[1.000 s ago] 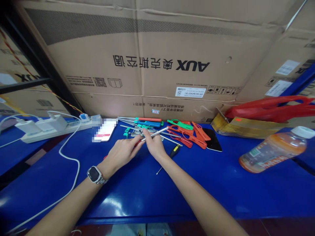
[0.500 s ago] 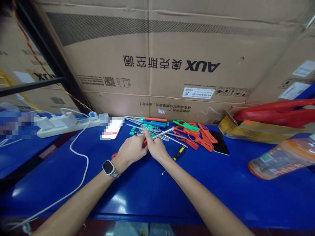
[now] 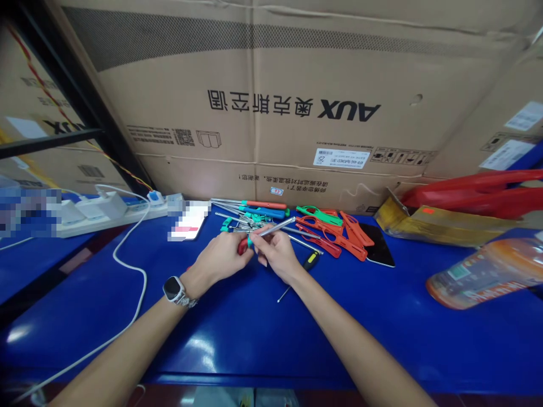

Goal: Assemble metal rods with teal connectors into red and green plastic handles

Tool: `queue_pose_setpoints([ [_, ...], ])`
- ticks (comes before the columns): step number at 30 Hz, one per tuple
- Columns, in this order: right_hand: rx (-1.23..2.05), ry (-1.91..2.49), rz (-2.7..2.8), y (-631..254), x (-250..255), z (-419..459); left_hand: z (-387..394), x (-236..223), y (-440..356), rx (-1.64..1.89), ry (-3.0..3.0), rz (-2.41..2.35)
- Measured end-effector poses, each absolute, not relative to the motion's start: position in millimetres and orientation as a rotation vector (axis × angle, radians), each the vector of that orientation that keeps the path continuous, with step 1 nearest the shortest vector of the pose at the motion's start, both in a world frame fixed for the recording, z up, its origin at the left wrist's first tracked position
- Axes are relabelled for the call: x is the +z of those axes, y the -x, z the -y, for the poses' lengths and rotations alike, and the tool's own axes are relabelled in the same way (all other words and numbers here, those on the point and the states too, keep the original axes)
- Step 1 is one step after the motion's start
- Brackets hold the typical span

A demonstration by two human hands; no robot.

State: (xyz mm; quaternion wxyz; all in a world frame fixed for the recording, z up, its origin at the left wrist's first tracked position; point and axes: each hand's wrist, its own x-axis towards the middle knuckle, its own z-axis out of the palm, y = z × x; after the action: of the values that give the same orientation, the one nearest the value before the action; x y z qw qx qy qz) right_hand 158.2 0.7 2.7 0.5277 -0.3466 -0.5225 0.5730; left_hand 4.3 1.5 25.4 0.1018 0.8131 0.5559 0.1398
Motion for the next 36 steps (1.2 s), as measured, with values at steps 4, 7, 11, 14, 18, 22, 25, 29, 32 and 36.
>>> queue_pose_setpoints([
  [4,1.478,0.784,1.306,-162,3,-4,-1,25,-4,0.384,-2.401,-1.623],
  [7,1.480,0.793,1.337,-161,4,-5,1,25,-5,0.382,-2.387,-1.647],
  [11,1.427,0.844,1.310,-158,4,-5,2,28,-10,0.431,-2.374,-1.670],
  [14,1.326,0.900,1.245,-159,4,-7,4,33,-11,0.520,-2.435,-1.653],
  [18,1.283,0.911,1.089,-163,2,-10,2,33,-6,0.539,-2.535,-1.596],
  [22,1.341,0.913,1.051,-164,-4,-11,-3,24,1,0.403,-2.599,-1.569],
  [25,1.363,0.933,1.045,-161,-7,-10,-6,19,-1,0.347,-2.610,-1.561],
  [29,1.432,0.971,1.007,-158,-8,-6,-6,17,-6,0.385,-2.582,-1.535],
  [32,1.435,1.047,1.007,-158,-8,-5,-6,17,-6,0.457,-2.547,-1.477],
  [36,1.399,1.086,0.942,-164,-8,-9,-8,15,5,0.606,-2.591,-1.349],
])
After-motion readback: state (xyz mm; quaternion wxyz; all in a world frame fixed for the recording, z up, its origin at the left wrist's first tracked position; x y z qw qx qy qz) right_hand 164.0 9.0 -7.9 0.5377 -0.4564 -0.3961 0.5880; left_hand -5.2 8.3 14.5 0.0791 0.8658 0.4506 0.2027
